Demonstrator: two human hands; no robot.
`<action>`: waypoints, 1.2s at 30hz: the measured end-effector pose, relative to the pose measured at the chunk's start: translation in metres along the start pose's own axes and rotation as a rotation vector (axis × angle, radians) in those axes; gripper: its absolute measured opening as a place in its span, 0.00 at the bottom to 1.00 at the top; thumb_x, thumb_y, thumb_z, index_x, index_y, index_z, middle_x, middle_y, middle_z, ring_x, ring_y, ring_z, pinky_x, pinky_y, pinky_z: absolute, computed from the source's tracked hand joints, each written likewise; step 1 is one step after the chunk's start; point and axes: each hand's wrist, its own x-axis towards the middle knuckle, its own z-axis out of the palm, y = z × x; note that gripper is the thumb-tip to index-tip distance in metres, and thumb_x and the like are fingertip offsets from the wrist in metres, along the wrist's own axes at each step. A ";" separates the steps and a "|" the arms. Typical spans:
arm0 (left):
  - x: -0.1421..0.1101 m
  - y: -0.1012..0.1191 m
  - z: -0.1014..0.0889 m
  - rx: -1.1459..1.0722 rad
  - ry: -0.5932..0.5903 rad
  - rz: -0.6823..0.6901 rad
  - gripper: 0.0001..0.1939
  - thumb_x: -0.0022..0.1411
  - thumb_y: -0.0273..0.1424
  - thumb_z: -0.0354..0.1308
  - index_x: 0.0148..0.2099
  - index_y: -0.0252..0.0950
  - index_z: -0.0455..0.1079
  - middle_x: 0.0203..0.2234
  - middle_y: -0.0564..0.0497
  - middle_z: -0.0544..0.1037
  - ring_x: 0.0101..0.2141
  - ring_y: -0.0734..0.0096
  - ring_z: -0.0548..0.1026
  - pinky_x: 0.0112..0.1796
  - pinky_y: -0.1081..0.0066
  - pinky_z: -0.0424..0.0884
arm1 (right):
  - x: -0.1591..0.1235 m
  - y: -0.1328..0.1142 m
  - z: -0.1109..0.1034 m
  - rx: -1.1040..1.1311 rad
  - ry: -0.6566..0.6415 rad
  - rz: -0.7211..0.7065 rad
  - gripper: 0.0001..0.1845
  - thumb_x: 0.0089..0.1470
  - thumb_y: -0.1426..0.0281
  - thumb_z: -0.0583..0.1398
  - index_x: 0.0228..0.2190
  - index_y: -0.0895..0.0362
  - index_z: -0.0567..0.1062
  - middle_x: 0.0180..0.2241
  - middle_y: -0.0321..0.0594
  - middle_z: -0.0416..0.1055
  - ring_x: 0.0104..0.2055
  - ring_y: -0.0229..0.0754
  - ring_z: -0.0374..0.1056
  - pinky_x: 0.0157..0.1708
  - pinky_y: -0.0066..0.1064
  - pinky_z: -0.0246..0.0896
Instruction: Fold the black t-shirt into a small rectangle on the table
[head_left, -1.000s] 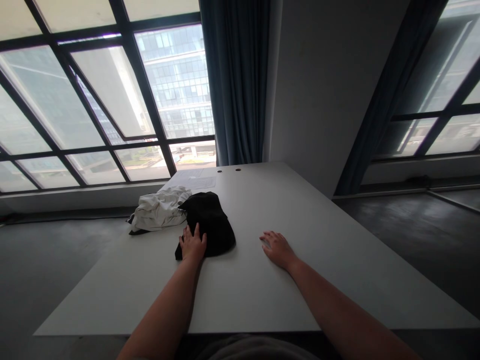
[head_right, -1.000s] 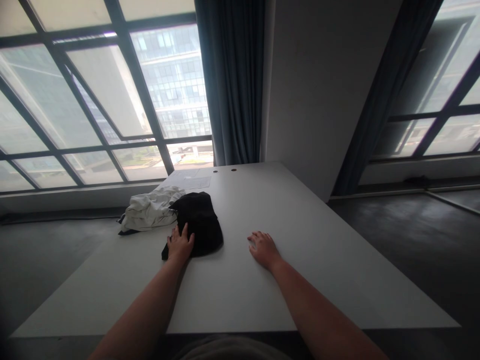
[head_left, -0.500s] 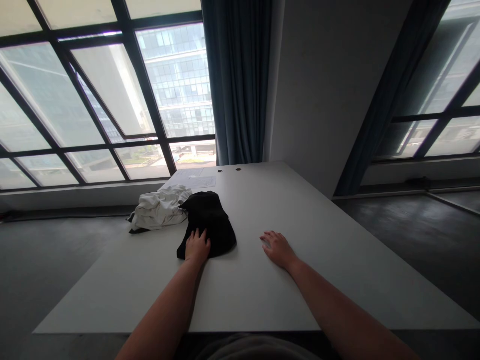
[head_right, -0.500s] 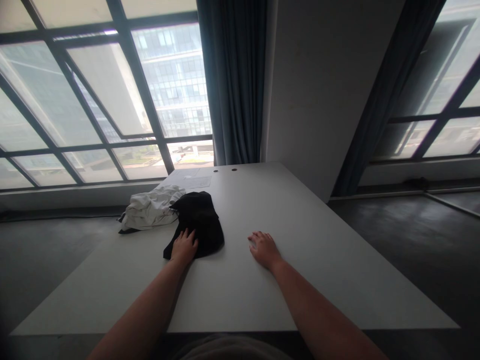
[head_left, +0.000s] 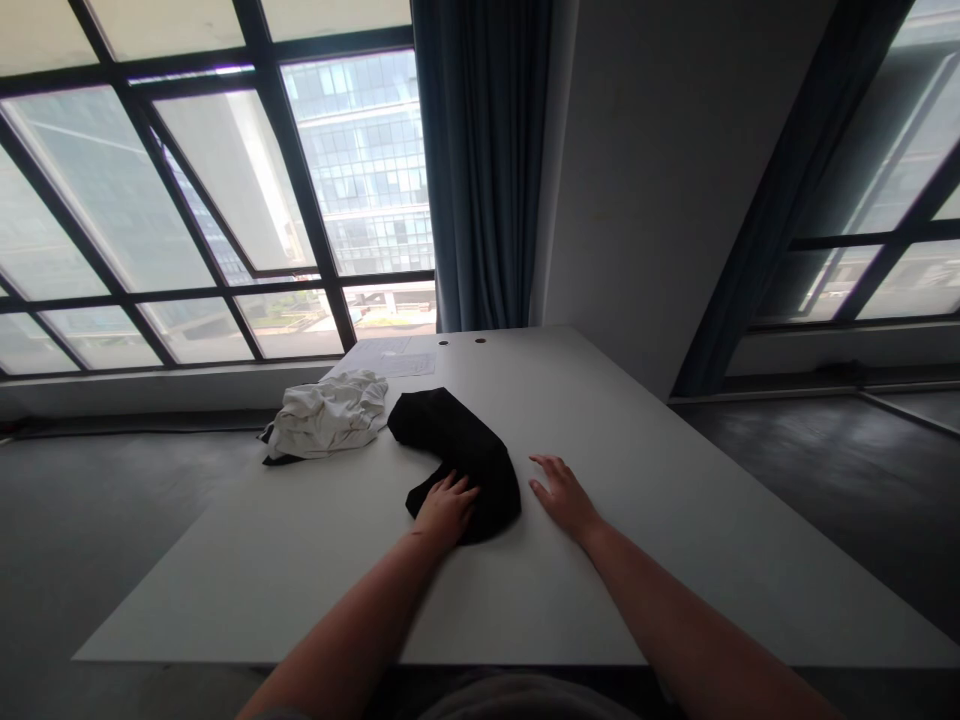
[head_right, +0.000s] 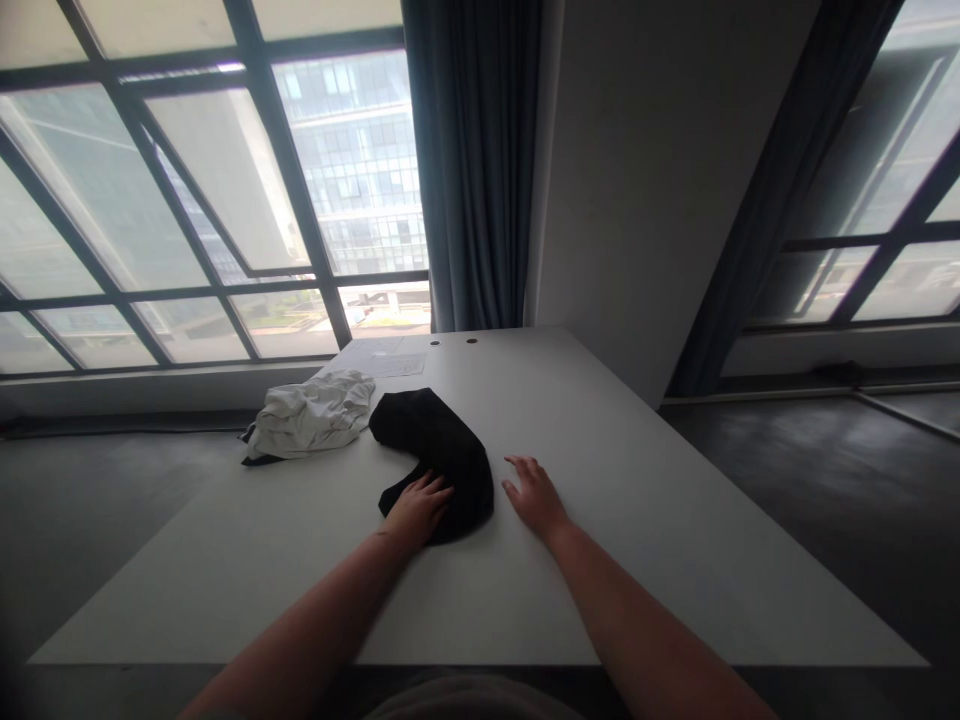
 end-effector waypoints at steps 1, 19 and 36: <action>-0.002 0.005 -0.001 -0.018 -0.006 0.047 0.23 0.69 0.31 0.59 0.64 0.47 0.73 0.65 0.46 0.71 0.68 0.46 0.63 0.65 0.48 0.63 | 0.001 0.002 0.001 0.025 0.015 0.002 0.26 0.65 0.63 0.53 0.62 0.55 0.69 0.60 0.51 0.68 0.62 0.52 0.64 0.65 0.45 0.58; -0.007 0.003 -0.024 -0.254 0.157 0.064 0.10 0.73 0.34 0.54 0.48 0.42 0.77 0.51 0.48 0.80 0.54 0.59 0.75 0.58 0.58 0.70 | -0.011 -0.049 -0.006 0.181 -0.351 -0.221 0.36 0.52 0.68 0.69 0.63 0.49 0.73 0.69 0.49 0.61 0.70 0.57 0.56 0.70 0.53 0.51; -0.005 -0.007 -0.007 -0.090 0.057 -0.170 0.26 0.71 0.38 0.56 0.70 0.46 0.66 0.67 0.44 0.67 0.65 0.52 0.66 0.65 0.53 0.62 | -0.009 -0.043 -0.006 0.331 -0.291 -0.184 0.27 0.54 0.74 0.64 0.56 0.51 0.78 0.60 0.48 0.70 0.64 0.53 0.65 0.67 0.50 0.57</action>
